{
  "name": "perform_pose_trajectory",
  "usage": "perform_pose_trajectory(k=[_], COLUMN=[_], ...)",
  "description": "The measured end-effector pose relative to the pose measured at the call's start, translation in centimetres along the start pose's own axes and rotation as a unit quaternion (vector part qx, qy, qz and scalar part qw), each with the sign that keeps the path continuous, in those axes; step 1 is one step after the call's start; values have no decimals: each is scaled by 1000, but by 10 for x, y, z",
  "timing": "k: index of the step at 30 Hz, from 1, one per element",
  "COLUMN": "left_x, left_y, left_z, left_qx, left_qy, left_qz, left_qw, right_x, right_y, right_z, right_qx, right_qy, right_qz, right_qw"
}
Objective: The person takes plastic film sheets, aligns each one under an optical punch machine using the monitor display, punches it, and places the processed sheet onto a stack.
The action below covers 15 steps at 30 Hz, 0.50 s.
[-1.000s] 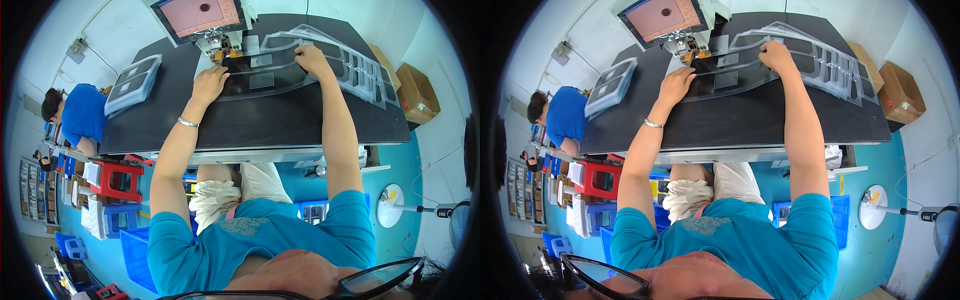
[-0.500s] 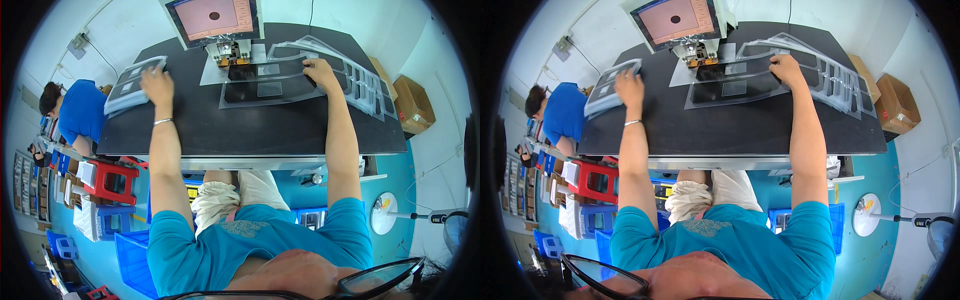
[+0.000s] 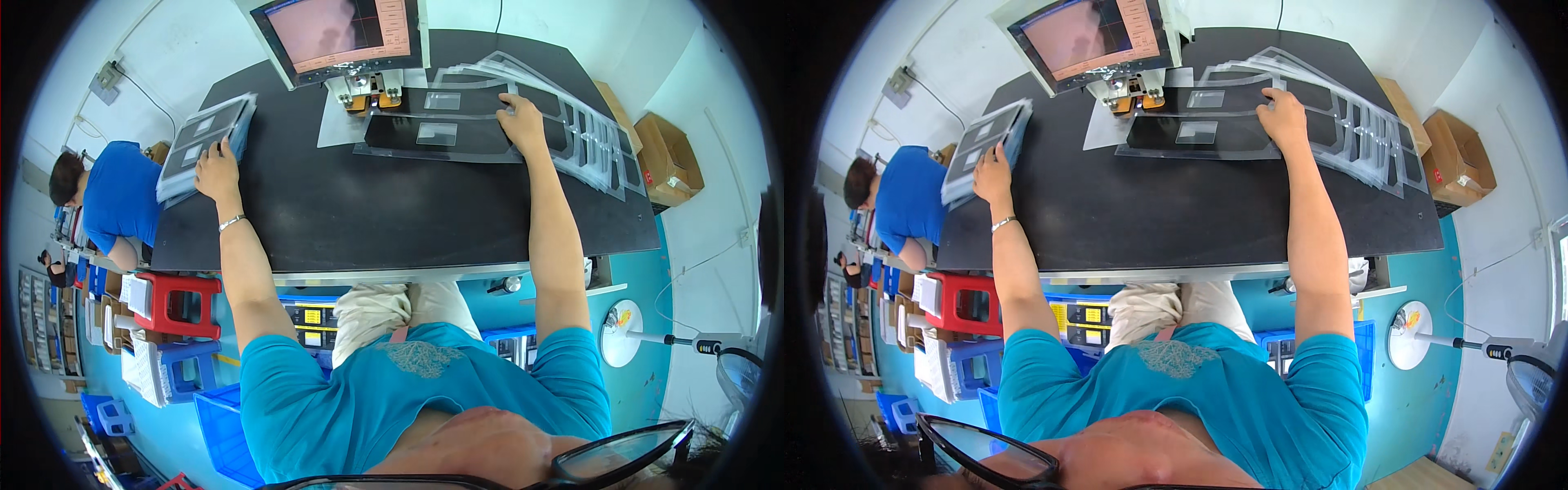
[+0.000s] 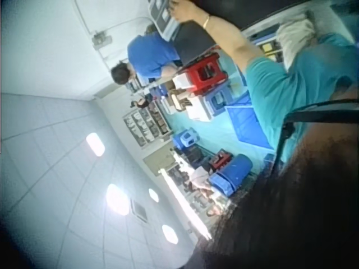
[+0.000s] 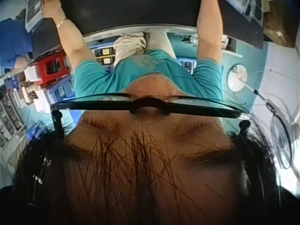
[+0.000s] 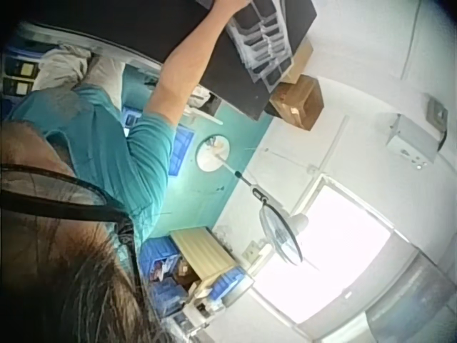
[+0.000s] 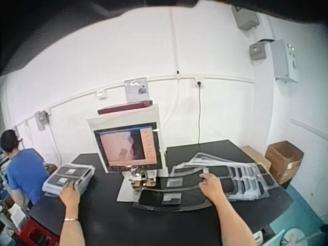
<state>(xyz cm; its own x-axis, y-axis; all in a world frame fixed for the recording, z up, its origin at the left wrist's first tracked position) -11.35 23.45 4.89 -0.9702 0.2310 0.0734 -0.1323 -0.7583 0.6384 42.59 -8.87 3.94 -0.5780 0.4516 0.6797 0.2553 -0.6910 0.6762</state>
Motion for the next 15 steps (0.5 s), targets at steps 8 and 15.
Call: perform_pose_trajectory(k=[8, 15], left_x=[22, 19], left_y=[2, 15], left_z=[12, 14], left_qx=[-2, -47], left_qy=[47, -9], left_qz=[-41, -71], left_qw=[998, 996], right_x=[-3, -2], right_y=[-4, -3], right_z=[1, 2], right_qx=[13, 8], right_qy=[14, 39], right_qz=[11, -5], right_qw=[1000, 999])
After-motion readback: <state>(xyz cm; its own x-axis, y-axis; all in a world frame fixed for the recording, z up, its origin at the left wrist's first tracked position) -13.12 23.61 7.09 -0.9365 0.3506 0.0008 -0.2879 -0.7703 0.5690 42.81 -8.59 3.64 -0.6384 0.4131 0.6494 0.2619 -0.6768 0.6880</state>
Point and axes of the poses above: each hand's wrist, its own z-axis towards the middle knuckle, its own y-axis out of the back of the hand, x = y × z, the point moved 9 cm from there along z, towards the middle knuckle, and after that the axes turned 12 degrees about -y, right-handed, at the moved point
